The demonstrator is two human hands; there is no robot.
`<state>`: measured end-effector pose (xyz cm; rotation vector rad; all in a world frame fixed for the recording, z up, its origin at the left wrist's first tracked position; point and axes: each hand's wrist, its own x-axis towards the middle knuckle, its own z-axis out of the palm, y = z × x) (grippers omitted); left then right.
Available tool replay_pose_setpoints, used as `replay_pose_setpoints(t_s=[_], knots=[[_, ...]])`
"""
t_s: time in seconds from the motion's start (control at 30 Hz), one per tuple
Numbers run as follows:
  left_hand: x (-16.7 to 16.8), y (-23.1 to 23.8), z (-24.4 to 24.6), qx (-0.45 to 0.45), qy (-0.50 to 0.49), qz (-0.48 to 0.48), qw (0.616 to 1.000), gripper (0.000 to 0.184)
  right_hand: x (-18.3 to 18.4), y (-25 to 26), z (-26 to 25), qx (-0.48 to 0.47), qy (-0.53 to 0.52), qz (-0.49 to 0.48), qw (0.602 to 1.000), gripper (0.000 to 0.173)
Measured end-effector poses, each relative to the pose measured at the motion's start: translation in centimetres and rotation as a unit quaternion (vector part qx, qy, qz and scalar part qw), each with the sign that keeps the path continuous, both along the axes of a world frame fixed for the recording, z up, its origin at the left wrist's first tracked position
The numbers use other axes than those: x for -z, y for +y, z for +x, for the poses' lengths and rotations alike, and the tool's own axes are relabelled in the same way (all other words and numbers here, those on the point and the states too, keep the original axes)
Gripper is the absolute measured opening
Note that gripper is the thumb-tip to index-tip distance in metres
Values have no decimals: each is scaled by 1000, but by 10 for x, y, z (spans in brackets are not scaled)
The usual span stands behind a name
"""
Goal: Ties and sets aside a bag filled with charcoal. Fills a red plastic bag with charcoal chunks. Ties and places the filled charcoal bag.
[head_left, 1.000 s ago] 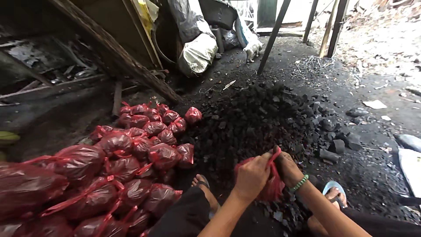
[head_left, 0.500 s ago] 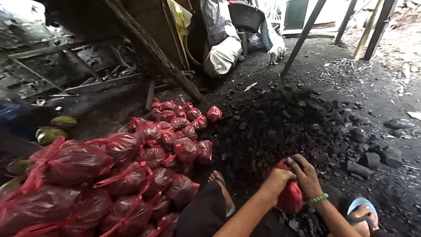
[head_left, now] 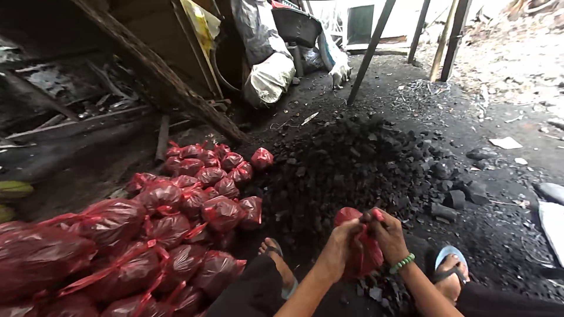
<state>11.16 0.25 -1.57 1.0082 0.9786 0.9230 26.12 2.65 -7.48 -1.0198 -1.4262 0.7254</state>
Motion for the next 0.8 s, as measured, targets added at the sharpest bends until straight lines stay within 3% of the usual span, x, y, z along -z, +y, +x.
replay_pose_setpoints(t_s=[0.03,0.07,0.13,0.2,0.27,0.37,0.47,0.67,0.8], knots=[[0,1,-2,36,123,65,990,27,3,3,2,16,-48,13,999,24],[-6,1,-5,86,261,119,954,33,7,7,5,32,-114,45,992,24],[-15,0,-2,180,487,176,836,48,15,13,13,33,-246,121,961,24],[-19,-6,4,252,570,167,764,55,18,15,18,5,-322,174,931,21],[-21,-13,7,304,582,138,741,56,18,12,22,-32,-363,176,914,17],[-24,-21,7,336,565,112,745,57,15,12,36,-68,-394,93,912,10],[-24,-31,1,334,527,117,772,55,18,19,53,-79,-411,-1,908,11],[-19,-46,-4,292,449,132,834,54,40,31,70,-56,-447,-25,893,17],[-10,-45,-9,269,376,65,884,58,59,31,74,-46,-448,-38,892,19]])
